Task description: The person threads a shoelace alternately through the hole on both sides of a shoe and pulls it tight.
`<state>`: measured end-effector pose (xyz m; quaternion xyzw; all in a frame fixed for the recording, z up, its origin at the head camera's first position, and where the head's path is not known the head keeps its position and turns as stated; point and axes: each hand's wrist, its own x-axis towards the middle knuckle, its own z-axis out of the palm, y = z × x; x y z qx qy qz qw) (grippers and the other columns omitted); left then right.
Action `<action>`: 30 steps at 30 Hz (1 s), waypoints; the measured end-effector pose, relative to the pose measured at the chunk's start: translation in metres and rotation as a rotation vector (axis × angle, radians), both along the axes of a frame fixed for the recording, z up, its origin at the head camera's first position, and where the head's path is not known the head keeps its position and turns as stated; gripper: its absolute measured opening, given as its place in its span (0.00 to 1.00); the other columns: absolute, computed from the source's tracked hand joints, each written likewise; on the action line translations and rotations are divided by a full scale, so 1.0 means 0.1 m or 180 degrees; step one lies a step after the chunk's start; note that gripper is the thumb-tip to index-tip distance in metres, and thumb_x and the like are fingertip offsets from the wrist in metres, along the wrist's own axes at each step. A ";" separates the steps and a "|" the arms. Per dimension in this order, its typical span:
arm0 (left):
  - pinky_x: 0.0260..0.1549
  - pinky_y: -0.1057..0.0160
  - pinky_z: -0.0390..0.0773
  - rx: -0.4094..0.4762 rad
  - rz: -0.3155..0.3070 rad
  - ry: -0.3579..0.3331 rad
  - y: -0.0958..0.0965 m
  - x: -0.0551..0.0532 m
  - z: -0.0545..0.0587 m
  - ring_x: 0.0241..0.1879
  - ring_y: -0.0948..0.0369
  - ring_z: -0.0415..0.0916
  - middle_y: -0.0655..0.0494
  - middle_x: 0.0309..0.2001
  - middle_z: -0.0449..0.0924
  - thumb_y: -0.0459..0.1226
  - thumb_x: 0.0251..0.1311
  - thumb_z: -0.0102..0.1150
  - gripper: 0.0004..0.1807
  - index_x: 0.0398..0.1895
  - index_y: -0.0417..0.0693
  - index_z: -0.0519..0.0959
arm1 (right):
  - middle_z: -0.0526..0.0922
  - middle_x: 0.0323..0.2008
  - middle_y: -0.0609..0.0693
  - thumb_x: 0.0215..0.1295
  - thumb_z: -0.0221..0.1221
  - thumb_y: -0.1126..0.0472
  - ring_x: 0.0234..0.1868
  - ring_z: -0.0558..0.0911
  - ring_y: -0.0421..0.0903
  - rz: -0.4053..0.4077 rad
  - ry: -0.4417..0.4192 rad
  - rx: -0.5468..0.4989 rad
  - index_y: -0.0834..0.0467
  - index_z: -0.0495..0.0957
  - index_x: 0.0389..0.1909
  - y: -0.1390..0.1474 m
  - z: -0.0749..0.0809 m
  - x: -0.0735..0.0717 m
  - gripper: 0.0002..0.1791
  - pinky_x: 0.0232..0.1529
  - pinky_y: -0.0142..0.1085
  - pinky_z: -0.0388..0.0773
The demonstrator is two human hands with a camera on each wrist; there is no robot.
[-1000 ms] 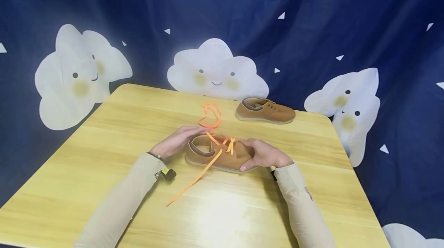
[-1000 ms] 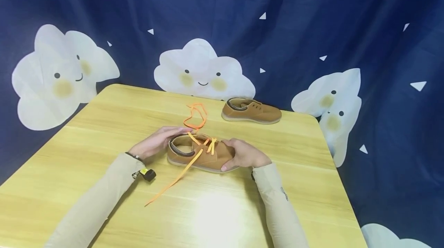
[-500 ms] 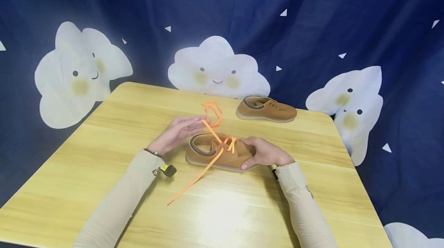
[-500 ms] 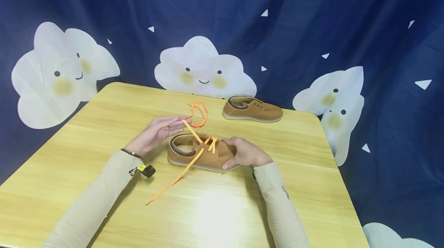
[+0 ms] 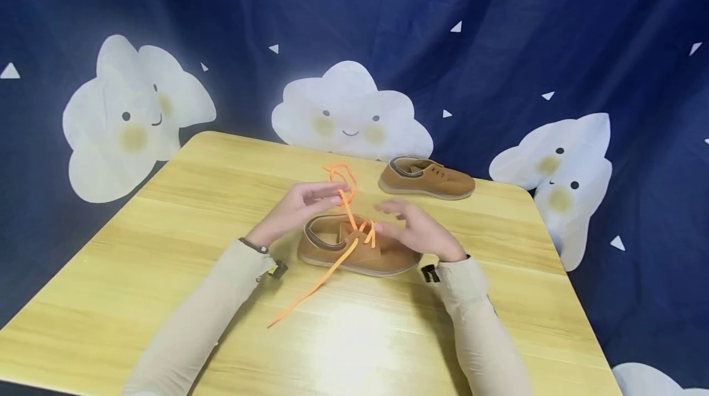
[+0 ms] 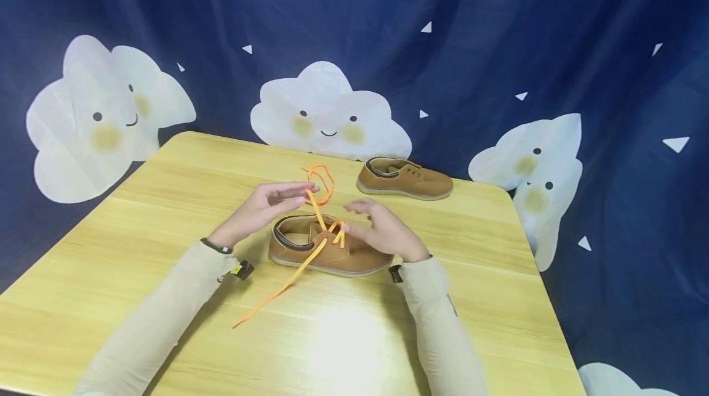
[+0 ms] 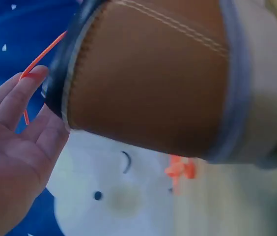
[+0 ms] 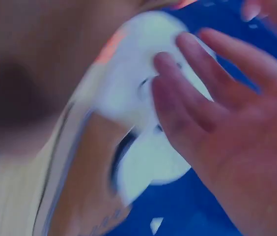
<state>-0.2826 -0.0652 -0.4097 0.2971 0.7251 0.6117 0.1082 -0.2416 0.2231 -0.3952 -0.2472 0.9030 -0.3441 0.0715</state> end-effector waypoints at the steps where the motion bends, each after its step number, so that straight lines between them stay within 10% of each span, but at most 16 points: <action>1: 0.62 0.54 0.80 -0.0047 -0.0006 0.0085 0.02 0.01 0.03 0.65 0.48 0.80 0.50 0.69 0.78 0.42 0.73 0.60 0.25 0.70 0.49 0.76 | 0.81 0.65 0.61 0.72 0.64 0.55 0.66 0.80 0.58 -0.0035 0.0108 -0.0177 0.65 0.77 0.66 -0.08 0.05 -0.01 0.27 0.65 0.55 0.78; 13: 0.61 0.46 0.81 -0.0449 0.0060 0.0688 0.24 -0.02 0.01 0.64 0.50 0.80 0.50 0.70 0.77 0.41 0.76 0.54 0.29 0.78 0.55 0.65 | 0.90 0.42 0.61 0.72 0.63 0.60 0.42 0.83 0.41 -0.0760 -0.0053 -0.1511 0.62 0.88 0.46 -0.55 0.04 -0.08 0.11 0.49 0.36 0.79; 18: 0.56 0.52 0.83 -0.1150 0.0138 0.1014 0.30 -0.08 -0.11 0.54 0.54 0.83 0.49 0.56 0.85 0.36 0.72 0.58 0.21 0.66 0.47 0.77 | 0.89 0.36 0.64 0.73 0.63 0.59 0.36 0.81 0.42 -0.1098 0.0155 -0.1774 0.63 0.88 0.45 -0.51 0.08 -0.05 0.12 0.42 0.36 0.77; 25: 0.45 0.61 0.83 -0.1450 0.0120 0.1292 0.39 -0.08 -0.17 0.41 0.62 0.84 0.59 0.40 0.90 0.38 0.72 0.62 0.07 0.41 0.48 0.89 | 0.85 0.24 0.51 0.73 0.62 0.58 0.33 0.81 0.55 -0.1042 -0.0096 -0.1632 0.62 0.87 0.40 -0.43 0.11 -0.04 0.11 0.39 0.36 0.72; 30: 0.45 0.59 0.84 -0.1418 0.0283 0.1192 0.40 -0.10 -0.19 0.41 0.63 0.84 0.58 0.40 0.91 0.38 0.71 0.62 0.07 0.41 0.49 0.89 | 0.90 0.40 0.58 0.72 0.60 0.59 0.43 0.83 0.49 -0.0899 -0.0374 -0.0964 0.63 0.88 0.42 -0.38 0.14 -0.01 0.13 0.45 0.34 0.75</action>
